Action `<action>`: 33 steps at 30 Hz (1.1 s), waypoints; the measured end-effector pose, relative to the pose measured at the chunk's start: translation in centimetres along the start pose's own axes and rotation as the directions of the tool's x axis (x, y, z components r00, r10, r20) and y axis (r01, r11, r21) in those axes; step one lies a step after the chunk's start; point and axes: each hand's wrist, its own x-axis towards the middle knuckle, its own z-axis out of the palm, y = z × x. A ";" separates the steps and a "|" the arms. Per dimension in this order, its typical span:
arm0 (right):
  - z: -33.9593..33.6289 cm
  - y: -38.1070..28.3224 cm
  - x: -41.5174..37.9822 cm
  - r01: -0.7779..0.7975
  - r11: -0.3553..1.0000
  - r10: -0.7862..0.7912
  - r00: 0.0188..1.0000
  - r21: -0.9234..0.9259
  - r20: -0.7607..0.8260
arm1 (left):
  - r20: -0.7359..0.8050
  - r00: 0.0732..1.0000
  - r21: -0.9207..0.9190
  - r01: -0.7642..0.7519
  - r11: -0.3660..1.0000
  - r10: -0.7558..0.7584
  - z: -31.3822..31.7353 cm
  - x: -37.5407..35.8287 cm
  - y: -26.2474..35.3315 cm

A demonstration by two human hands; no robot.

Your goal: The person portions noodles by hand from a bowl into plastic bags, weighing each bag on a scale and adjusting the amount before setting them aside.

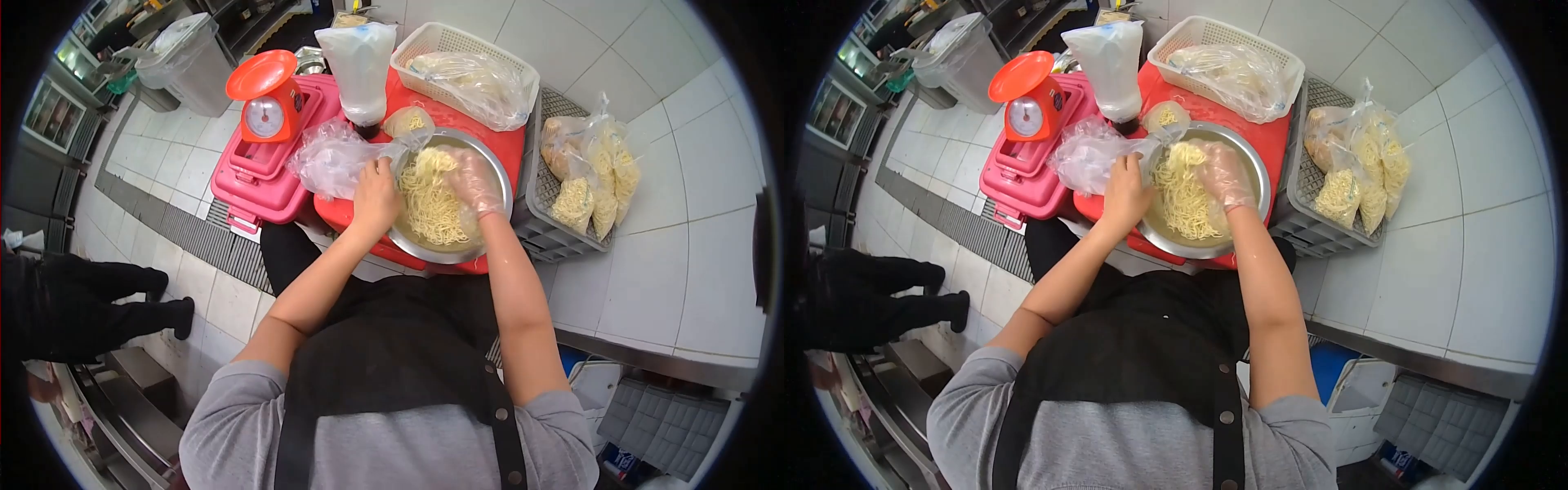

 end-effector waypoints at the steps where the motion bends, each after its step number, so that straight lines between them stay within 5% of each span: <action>1: -1.4 -0.7 -0.1 -0.008 1.000 0.008 1.000 -0.024 0.010 | -0.005 1.000 -0.005 0.014 1.000 -0.014 -0.1 0.1 -0.2; 3: -3.7 -2.4 -0.6 0.096 0.986 -0.110 0.989 -0.133 -0.098 | -0.124 0.991 -0.197 -0.076 0.978 0.052 -0.5 0.2 -0.6; 9: -4.2 -3.5 -2.0 0.155 0.938 -0.229 0.948 -0.311 -0.219 | -0.177 0.983 -0.256 -0.081 0.963 0.036 -3.4 0.9 -0.7; 11: -2.0 -1.2 -2.4 0.102 0.922 -0.116 0.993 -0.374 -0.014 | -0.164 0.985 -0.230 -0.084 0.969 0.047 -4.2 0.7 -1.4; 13: -1.1 0.6 -2.4 0.220 0.861 -0.050 0.934 -0.459 0.353 | -0.141 0.988 -0.207 -0.091 0.974 0.062 -4.6 0.3 -2.4; 15: -1.6 0.9 -2.8 0.031 0.943 0.122 0.893 -0.332 0.432 | -0.231 0.971 -0.224 -0.120 0.967 0.067 -4.2 0.2 -3.3; 17: -3.0 -2.3 -2.5 0.013 0.932 0.158 0.884 -0.361 0.440 | -0.232 0.970 -0.207 -0.116 0.972 0.067 -4.4 0.0 -3.1; 20: -3.0 -6.2 -1.0 0.152 0.931 -0.005 0.915 -0.332 0.404 | -0.242 0.965 -0.164 -0.142 0.976 0.100 -4.9 -0.4 -2.0; 24: 7.2 -2.3 2.5 0.344 0.888 -0.300 0.936 -0.304 0.183 | -0.216 0.965 -0.180 -0.190 0.965 0.149 -5.4 -0.6 -0.4; 30: 11.3 1.9 3.3 0.043 0.974 -0.010 0.989 -0.222 0.147 | -0.232 0.969 -0.198 -0.128 0.972 0.081 -6.5 -1.1 -2.2; 33: 4.0 -0.4 3.0 0.084 0.996 -0.084 0.996 0.013 0.012 | -0.298 0.951 -0.172 -0.138 0.975 0.082 -7.9 -1.6 -2.7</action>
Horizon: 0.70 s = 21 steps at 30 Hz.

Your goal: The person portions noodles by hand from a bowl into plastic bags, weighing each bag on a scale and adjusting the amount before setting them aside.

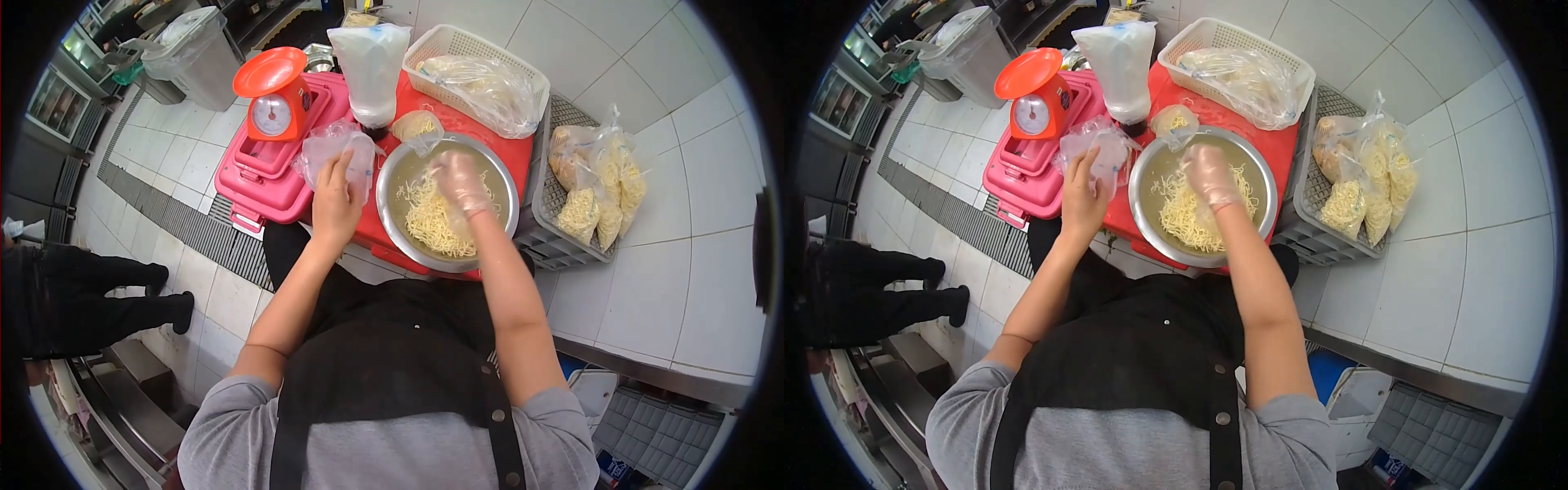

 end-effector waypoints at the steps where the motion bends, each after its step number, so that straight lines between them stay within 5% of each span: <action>1: -2.4 -0.9 -0.3 -0.053 0.997 0.054 0.998 0.050 -0.022 | -0.010 1.000 0.020 -0.015 1.000 0.016 -0.1 0.0 -0.2; 4: -8.9 -4.9 -1.3 -0.150 0.964 0.163 0.986 0.220 -0.042 | 0.009 0.999 -0.056 0.044 0.997 -0.044 0.6 0.1 0.0; 6: -12.3 -7.4 -2.9 -0.011 0.993 0.024 0.994 0.120 -0.103 | 0.013 0.999 -0.090 0.035 0.995 -0.034 1.5 0.1 0.5; 8: -12.5 -5.8 -3.6 -0.127 0.956 0.131 0.991 0.266 0.000 | 0.062 0.997 -0.141 0.051 0.989 -0.043 1.8 0.2 1.6; 10: -10.4 -1.6 -4.4 0.105 0.994 -0.104 0.994 -0.019 0.035 | 0.070 0.998 -0.085 0.005 0.996 0.000 1.3 0.3 2.7; 11: -9.6 -0.5 -4.2 -0.053 0.987 0.095 0.954 -0.152 0.283 | 0.086 0.995 -0.028 -0.046 0.999 0.048 0.9 0.4 3.2; 14: -7.2 -2.1 -5.8 -0.121 0.950 0.261 0.814 -0.289 0.518 | 0.144 0.989 -0.004 -0.013 1.000 0.013 -0.3 0.6 4.4; 18: -2.3 -1.1 -6.4 -0.124 0.866 0.349 0.844 -0.485 0.407 | 0.129 0.991 0.019 -0.034 0.999 0.031 -1.2 0.6 4.8; 21: -3.0 2.8 -5.1 0.024 0.951 0.093 0.928 -0.307 0.362 | 0.111 0.993 0.028 -0.032 0.999 0.029 -1.8 0.1 3.9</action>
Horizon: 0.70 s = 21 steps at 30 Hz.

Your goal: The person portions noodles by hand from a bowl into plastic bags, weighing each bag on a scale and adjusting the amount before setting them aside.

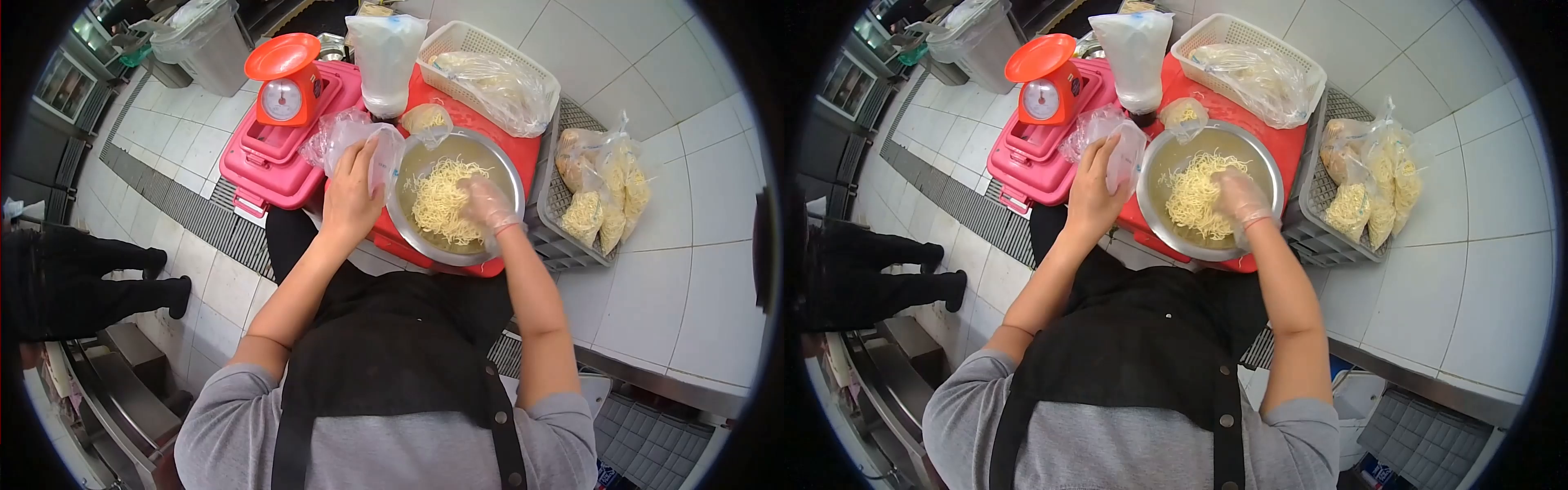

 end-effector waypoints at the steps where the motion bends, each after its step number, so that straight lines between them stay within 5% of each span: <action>1: -1.4 0.2 0.0 0.036 0.999 -0.036 0.999 -0.005 -0.034 | -0.017 1.000 -0.014 0.017 1.000 -0.017 -0.2 -0.2 -0.3; 5: -9.3 -1.0 -1.9 0.109 0.992 -0.096 0.978 0.061 -0.184 | -0.075 0.996 -0.076 0.032 0.997 -0.038 -0.8 -0.5 -0.8; 9: -18.0 -6.1 -5.2 -0.031 0.965 0.108 0.953 0.260 -0.284 | -0.133 0.990 -0.087 -0.066 0.994 0.054 -0.5 -0.3 -0.1; 14: -22.0 -5.9 -6.9 0.120 0.938 0.058 0.872 0.327 -0.485 | -0.132 0.989 -0.140 -0.077 0.987 0.059 -0.1 -0.2 0.2; 18: -24.6 -5.5 -8.1 0.271 0.805 0.035 0.866 0.527 -0.500 | -0.138 0.990 -0.191 -0.014 0.981 -0.012 -0.4 -0.3 0.3; 21: -22.1 -4.7 -7.2 0.145 0.788 0.101 0.928 0.598 -0.359 | -0.208 0.976 -0.161 -0.100 0.982 0.065 -0.2 -0.2 0.2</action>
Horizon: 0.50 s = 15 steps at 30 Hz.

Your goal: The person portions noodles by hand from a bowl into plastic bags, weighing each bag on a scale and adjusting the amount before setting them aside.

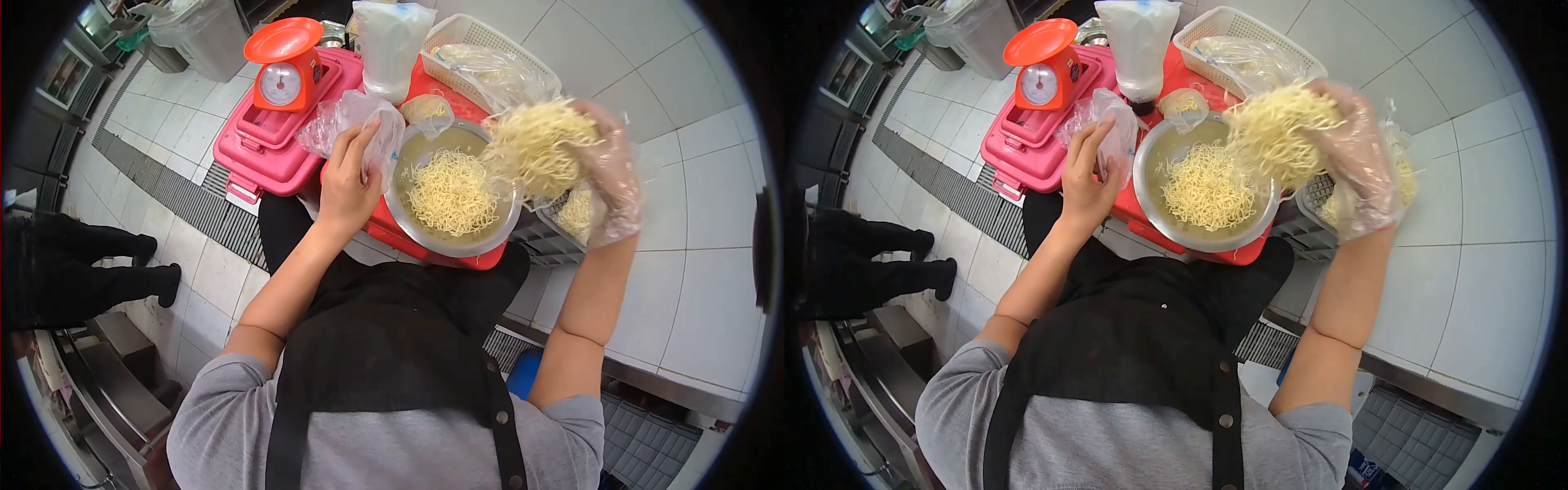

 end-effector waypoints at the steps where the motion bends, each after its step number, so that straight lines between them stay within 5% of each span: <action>1: 0.6 2.5 0.5 -0.041 0.986 0.036 0.999 0.159 0.036 | 0.000 1.000 -0.002 -0.002 1.000 0.002 0.0 0.0 -0.1; 2: 1.3 4.3 0.8 -0.087 0.946 0.065 0.995 0.312 0.080 | 0.004 1.000 -0.001 -0.003 1.000 0.003 0.0 -0.1 -0.2; 3: 3.8 3.8 -0.1 -0.186 0.952 0.207 0.976 0.243 -0.065 | 0.006 1.000 0.000 -0.004 1.000 0.004 0.0 -0.1 -0.3; 7: 7.7 15.8 0.5 -0.206 0.954 0.146 0.954 0.218 0.263 | 0.026 1.000 -0.023 0.017 1.000 -0.016 -0.2 -0.2 -0.3; 9: 9.6 16.2 0.1 -0.359 0.913 0.402 0.875 -0.195 0.271 | 0.019 1.000 -0.048 0.014 0.999 -0.013 0.0 0.0 -0.2; 10: 10.7 17.3 -0.7 -0.126 0.937 0.223 0.934 -0.326 0.279 | 0.020 1.000 -0.047 0.010 0.999 -0.009 0.1 0.1 -0.1; 13: 13.8 16.1 -1.9 0.026 0.788 0.281 0.873 -0.615 0.398 | 0.062 0.998 -0.071 0.017 0.997 -0.013 0.8 0.3 0.5; 15: 15.0 16.7 -2.5 0.008 0.775 0.268 0.901 -0.632 0.340 | 0.117 0.993 -0.121 0.033 0.992 -0.019 1.6 0.3 1.2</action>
